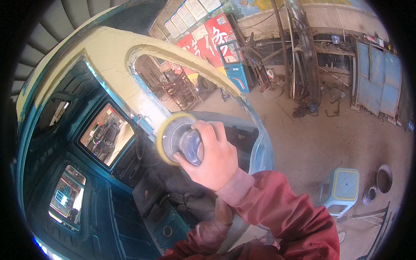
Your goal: The person uses a handheld orbital sander to sand the exterior surface of a teal car door. They move the sander along the door panel and frame, pausing briefly to wipe the surface with their hand before continuing.
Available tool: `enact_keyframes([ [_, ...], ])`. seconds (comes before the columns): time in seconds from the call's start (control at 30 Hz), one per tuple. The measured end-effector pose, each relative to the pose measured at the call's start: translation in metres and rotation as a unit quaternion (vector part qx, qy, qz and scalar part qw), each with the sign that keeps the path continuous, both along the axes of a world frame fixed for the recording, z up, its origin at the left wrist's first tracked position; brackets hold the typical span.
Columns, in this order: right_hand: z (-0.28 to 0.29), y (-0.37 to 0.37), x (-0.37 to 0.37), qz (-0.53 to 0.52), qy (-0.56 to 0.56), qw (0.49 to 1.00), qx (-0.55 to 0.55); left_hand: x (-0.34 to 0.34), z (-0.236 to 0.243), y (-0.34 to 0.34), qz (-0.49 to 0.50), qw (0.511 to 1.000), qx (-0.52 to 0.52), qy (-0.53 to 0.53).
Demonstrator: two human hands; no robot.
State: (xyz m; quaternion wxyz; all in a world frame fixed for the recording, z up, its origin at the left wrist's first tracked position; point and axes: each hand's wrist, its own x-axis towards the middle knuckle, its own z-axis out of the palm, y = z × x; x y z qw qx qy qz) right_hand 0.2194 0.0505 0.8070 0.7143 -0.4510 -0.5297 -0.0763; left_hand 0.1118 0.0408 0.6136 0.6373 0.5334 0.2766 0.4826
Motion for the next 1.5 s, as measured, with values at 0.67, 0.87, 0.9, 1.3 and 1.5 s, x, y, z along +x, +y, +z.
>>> enact_keyframes([
  [0.67,-0.018,-0.002,0.002,0.029,0.002,0.999,-0.02,-0.002,-0.006,-0.004,0.062,0.988,0.061,0.126],
  [0.87,-0.013,-0.002,0.002,0.023,0.004,1.0,-0.009,-0.005,-0.006,-0.006,0.04,0.993,0.06,0.095],
  [0.9,-0.01,0.002,0.003,0.019,0.0,1.0,-0.008,-0.004,-0.004,-0.002,0.034,0.994,0.061,0.079],
  [1.3,-0.009,0.006,0.006,0.02,0.004,1.0,-0.008,-0.004,-0.01,-0.007,0.019,0.999,0.021,0.045],
  [1.5,-0.011,-0.002,0.003,0.019,0.005,1.0,-0.01,-0.008,-0.009,-0.011,0.026,0.996,0.027,0.076],
])
